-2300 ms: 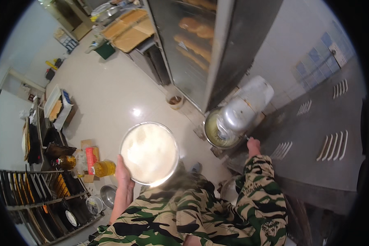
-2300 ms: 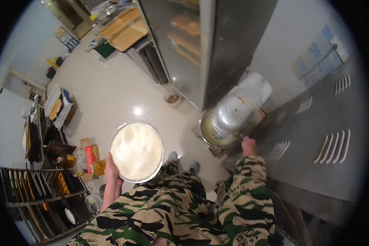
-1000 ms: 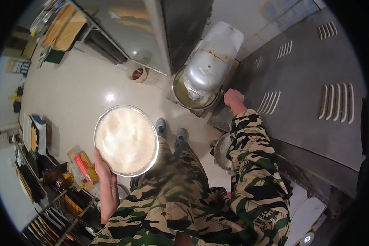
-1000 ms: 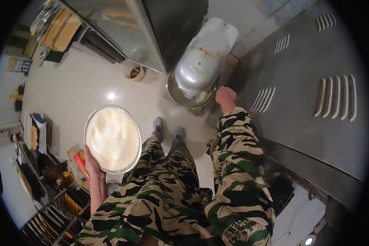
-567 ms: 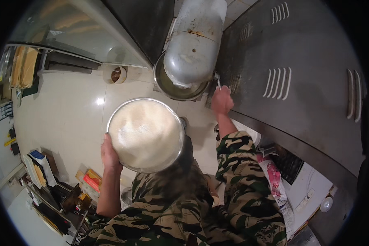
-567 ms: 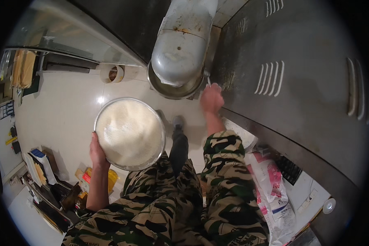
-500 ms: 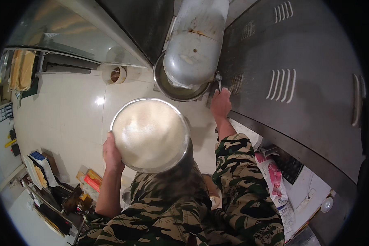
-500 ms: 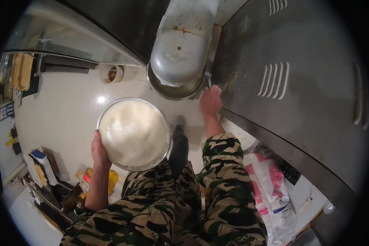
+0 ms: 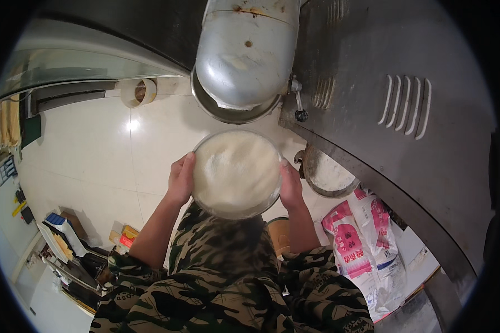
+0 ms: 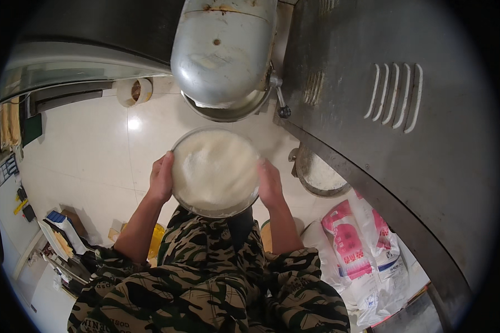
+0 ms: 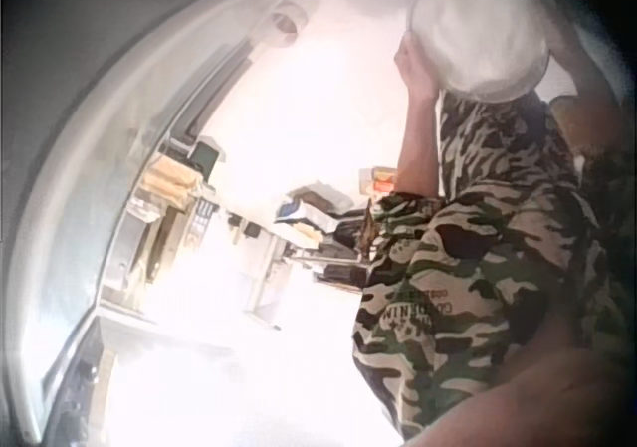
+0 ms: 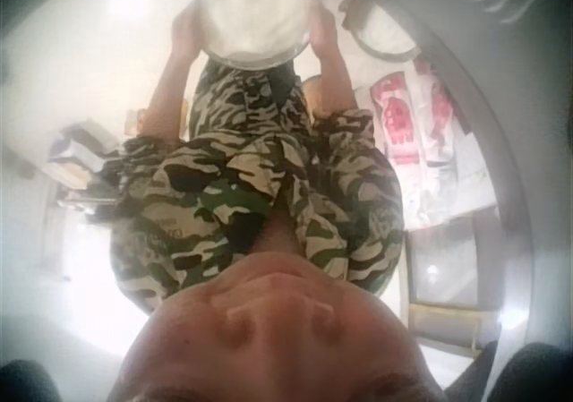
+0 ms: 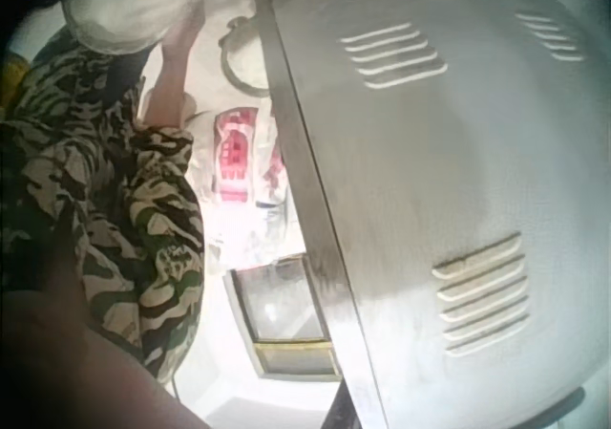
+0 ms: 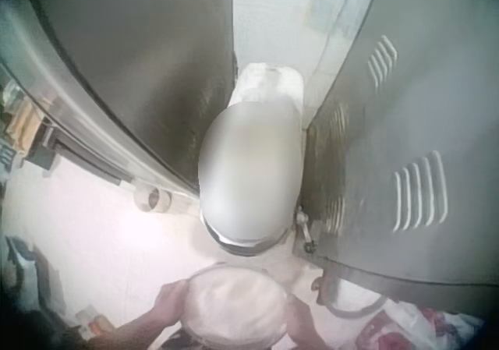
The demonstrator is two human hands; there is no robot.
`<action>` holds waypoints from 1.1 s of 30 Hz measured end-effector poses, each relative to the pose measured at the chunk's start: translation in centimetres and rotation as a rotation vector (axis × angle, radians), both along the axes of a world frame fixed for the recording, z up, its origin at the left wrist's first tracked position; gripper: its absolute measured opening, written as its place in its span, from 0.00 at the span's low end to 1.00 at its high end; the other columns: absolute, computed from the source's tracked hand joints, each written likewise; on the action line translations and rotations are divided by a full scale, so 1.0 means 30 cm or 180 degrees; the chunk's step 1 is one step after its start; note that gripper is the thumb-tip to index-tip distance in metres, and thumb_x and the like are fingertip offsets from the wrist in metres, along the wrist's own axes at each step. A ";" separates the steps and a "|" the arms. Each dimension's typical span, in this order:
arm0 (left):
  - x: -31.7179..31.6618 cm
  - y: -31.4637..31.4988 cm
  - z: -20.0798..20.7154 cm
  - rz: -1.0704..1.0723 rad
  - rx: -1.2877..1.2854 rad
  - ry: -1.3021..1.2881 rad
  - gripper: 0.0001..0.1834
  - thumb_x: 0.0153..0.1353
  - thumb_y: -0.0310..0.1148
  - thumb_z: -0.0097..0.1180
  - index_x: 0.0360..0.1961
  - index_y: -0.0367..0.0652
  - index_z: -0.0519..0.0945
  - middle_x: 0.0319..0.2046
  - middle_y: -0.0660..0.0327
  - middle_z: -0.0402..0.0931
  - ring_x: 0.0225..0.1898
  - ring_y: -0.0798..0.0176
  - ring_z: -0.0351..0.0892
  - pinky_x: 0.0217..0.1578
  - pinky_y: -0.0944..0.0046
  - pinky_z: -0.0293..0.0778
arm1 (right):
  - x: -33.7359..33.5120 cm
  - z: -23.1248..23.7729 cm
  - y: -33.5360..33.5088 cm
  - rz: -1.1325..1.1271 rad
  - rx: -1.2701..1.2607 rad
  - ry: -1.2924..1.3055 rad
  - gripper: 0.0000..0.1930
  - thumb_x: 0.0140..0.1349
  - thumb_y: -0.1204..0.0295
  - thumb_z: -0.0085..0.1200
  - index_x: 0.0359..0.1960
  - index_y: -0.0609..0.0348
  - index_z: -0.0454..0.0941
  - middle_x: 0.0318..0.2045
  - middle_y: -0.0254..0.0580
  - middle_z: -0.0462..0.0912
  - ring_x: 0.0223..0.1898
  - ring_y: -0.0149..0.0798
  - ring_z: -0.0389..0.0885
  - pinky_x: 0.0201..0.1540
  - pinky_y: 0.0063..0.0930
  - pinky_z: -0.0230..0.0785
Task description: The person scoops flour from a large sack into a metal bowl, adds a liquid from a container, and then mixes the ingredients by hand in a large stainless steel bowl. The person then pours the mixture into a stand mixer and operates it.
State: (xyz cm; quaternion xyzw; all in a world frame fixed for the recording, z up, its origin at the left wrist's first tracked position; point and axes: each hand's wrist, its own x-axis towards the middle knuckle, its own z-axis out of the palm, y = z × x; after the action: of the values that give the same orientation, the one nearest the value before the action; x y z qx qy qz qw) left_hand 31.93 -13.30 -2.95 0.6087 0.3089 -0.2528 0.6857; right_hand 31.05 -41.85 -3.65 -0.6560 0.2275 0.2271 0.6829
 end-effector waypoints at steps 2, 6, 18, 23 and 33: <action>0.013 -0.022 -0.089 0.0019 -0.0204 0.0158 0.28 0.73 0.51 0.41 0.46 0.32 0.79 0.36 0.61 0.80 0.36 0.71 0.76 0.40 0.69 0.73 | -0.006 -0.058 -0.032 0.0028 -0.0067 -0.0069 0.22 0.74 0.60 0.37 0.49 0.68 0.75 0.43 0.41 0.80 0.45 0.30 0.71 0.52 0.29 0.65; 0.065 -0.067 -0.263 0.0098 -0.0530 0.0364 0.29 0.72 0.51 0.43 0.49 0.31 0.77 0.41 0.58 0.80 0.40 0.68 0.77 0.43 0.67 0.74 | 0.021 -0.214 -0.072 0.0117 -0.0208 0.0189 0.25 0.74 0.56 0.35 0.55 0.67 0.74 0.51 0.43 0.79 0.51 0.34 0.74 0.57 0.29 0.63; 0.278 -0.035 -0.695 0.0344 -0.0494 0.1566 0.34 0.72 0.56 0.38 0.61 0.34 0.69 0.54 0.49 0.74 0.54 0.54 0.77 0.51 0.55 0.76 | 0.286 -0.690 -0.072 -0.0664 0.0504 0.2045 0.23 0.66 0.53 0.50 0.51 0.61 0.75 0.45 0.41 0.80 0.43 0.34 0.79 0.42 0.30 0.74; 0.424 -0.014 -0.638 0.0158 -0.1056 0.1974 0.33 0.72 0.56 0.33 0.62 0.40 0.68 0.58 0.51 0.72 0.58 0.50 0.74 0.54 0.48 0.78 | 0.352 -0.798 -0.100 0.0443 0.0593 0.1319 0.21 0.67 0.60 0.45 0.53 0.64 0.71 0.47 0.47 0.78 0.44 0.44 0.82 0.41 0.40 0.77; 0.514 0.032 -0.604 -0.0092 -0.1663 0.2276 0.26 0.71 0.46 0.41 0.59 0.34 0.69 0.55 0.46 0.74 0.53 0.46 0.78 0.49 0.49 0.83 | 0.413 -0.761 -0.055 -0.0612 0.5348 0.1879 0.22 0.70 0.61 0.35 0.55 0.68 0.65 0.50 0.56 0.75 0.48 0.52 0.78 0.47 0.46 0.74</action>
State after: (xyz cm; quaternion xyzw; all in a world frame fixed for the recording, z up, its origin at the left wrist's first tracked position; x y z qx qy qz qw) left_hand 47.34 -12.34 -21.06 0.2936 0.4439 -0.5266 0.6630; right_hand 43.44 -43.48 -26.48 0.1675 0.2066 0.4201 0.8677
